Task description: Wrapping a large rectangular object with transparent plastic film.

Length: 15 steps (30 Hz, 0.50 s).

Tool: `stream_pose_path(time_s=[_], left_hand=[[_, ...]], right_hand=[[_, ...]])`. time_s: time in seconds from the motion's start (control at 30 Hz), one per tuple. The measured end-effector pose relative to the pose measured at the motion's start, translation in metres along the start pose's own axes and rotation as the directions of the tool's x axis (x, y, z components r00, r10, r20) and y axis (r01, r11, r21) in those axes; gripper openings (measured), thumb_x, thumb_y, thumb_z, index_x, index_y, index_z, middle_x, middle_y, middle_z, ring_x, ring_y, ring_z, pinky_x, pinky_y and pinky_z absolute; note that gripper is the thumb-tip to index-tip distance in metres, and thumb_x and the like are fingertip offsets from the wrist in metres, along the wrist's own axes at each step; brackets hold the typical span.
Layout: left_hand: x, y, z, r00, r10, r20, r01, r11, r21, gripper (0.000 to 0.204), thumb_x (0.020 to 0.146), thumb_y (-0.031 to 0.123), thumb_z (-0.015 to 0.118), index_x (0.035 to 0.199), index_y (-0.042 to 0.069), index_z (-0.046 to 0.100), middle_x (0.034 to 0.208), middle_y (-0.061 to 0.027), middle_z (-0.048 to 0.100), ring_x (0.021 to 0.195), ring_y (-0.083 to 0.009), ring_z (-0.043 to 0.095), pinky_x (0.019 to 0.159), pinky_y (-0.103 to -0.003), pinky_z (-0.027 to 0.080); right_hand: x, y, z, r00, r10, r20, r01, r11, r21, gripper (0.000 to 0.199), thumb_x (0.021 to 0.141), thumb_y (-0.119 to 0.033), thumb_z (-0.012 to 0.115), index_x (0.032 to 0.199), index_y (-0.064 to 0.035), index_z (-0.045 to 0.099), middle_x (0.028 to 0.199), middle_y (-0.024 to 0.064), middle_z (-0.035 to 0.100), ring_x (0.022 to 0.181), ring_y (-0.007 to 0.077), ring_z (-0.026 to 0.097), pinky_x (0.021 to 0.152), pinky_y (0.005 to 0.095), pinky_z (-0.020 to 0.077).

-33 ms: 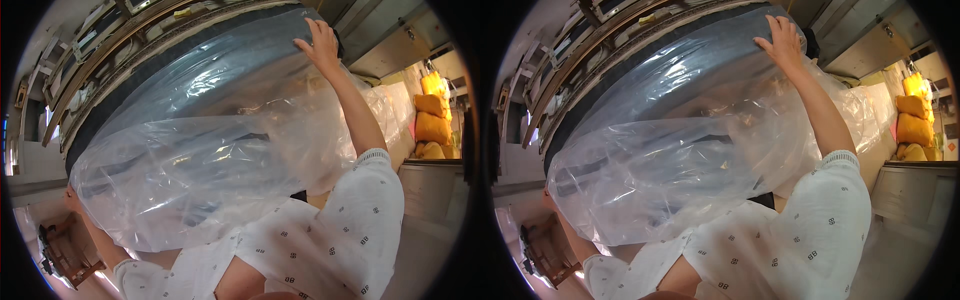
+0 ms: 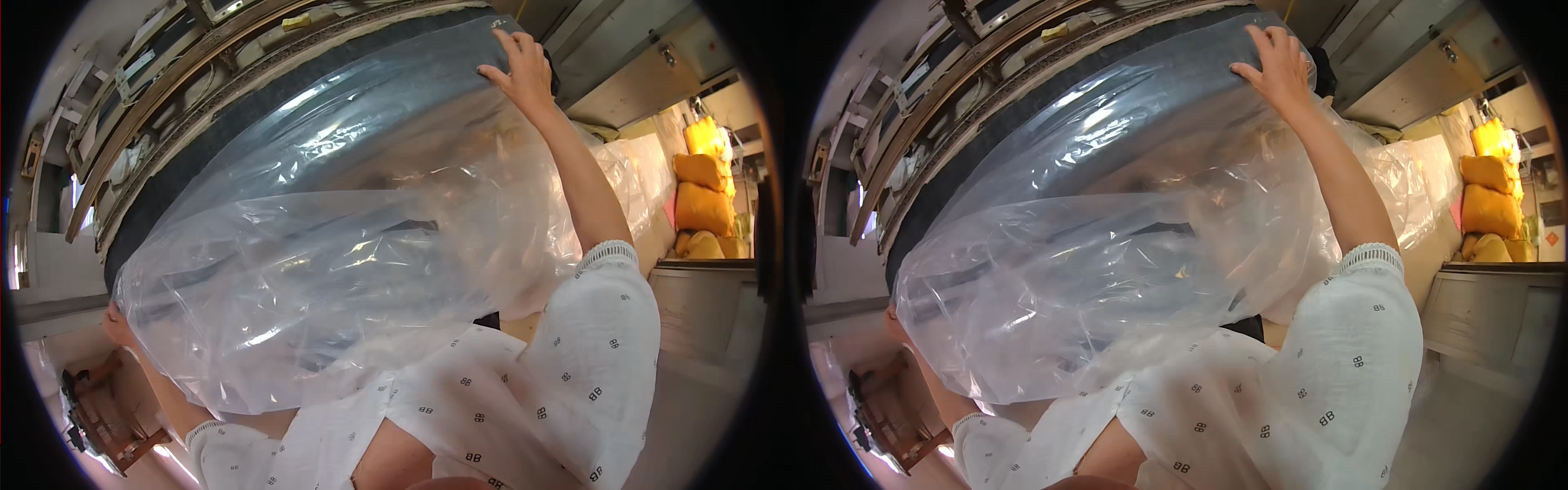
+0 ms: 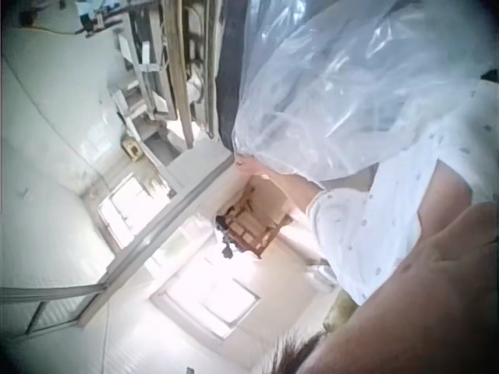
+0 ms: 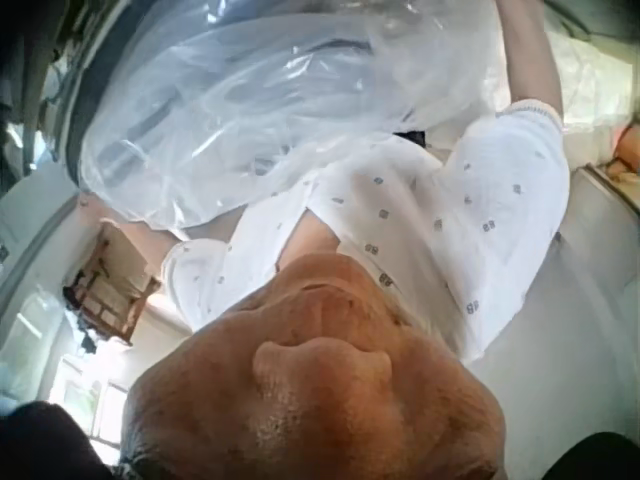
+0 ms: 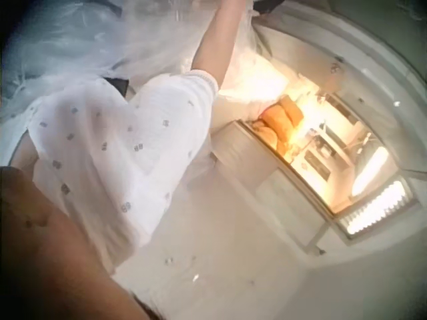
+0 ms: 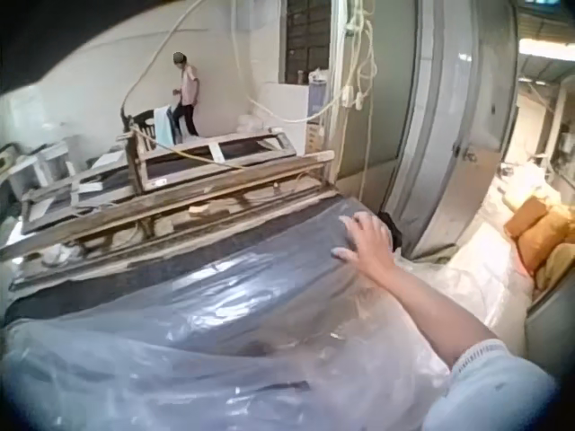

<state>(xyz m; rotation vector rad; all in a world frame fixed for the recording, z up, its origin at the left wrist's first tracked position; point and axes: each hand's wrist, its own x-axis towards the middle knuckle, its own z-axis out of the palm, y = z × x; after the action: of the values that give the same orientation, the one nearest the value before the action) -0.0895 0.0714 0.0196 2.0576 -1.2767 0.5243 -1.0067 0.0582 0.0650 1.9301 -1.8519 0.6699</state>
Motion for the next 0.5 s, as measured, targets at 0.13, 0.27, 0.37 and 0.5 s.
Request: stream_pose_path(time_s=[0.13,0.27,0.37,0.5], left_hand=[[-0.002,0.025,0.021,1.0,-0.002,0.031,0.002,1.0,-0.022,0.039,0.084,0.04,0.056,0.084,0.002,0.064,0.078,-0.0139,0.063,0.073,-0.0317,0.059,0.067,-0.04,0.043],[-0.01,0.031,0.003,0.994,0.099,0.043,-0.099,0.995,-0.001,0.036,0.085,0.038,0.055,0.09,0.003,0.065,0.091,-0.0145,0.063,0.084,-0.0307,0.057,0.076,-0.038,0.043],[-0.009,0.031,0.009,0.998,0.067,0.02,-0.067,0.998,0.0,0.036,0.085,0.037,0.055,0.092,0.003,0.065,0.094,-0.0147,0.062,0.087,-0.0299,0.057,0.079,-0.037,0.042],[-0.016,0.051,0.008,0.988,0.143,0.062,-0.132,0.978,-0.161,0.037,0.085,0.037,0.054,0.092,0.002,0.065,0.092,-0.0145,0.063,0.086,-0.0293,0.057,0.079,-0.037,0.043]], right_hand=[[0.006,0.031,-0.003,0.918,-0.084,0.388,-0.149,0.833,0.533,0.027,0.077,-0.024,0.065,0.1,-0.0112,0.059,0.103,0.0022,0.048,0.097,0.0181,0.048,0.08,0.0289,0.0392],[-0.018,0.016,-0.02,0.935,-0.026,0.353,-0.14,0.888,0.437,0.033,0.07,-0.023,0.071,0.098,-0.0107,0.058,0.097,0.0023,0.048,0.094,0.0179,0.047,0.082,0.0281,0.0376],[-0.067,0.037,0.013,0.971,-0.085,0.223,0.035,0.975,0.221,0.041,0.068,-0.026,0.073,0.104,-0.0104,0.06,0.088,0.0058,0.048,0.086,0.0214,0.046,0.079,0.031,0.0381],[-0.086,0.048,0.042,0.952,0.169,0.253,-0.233,0.941,0.247,0.037,0.07,-0.025,0.071,0.103,-0.0095,0.062,0.077,0.0082,0.046,0.081,0.0237,0.047,0.072,0.0333,0.0389]])
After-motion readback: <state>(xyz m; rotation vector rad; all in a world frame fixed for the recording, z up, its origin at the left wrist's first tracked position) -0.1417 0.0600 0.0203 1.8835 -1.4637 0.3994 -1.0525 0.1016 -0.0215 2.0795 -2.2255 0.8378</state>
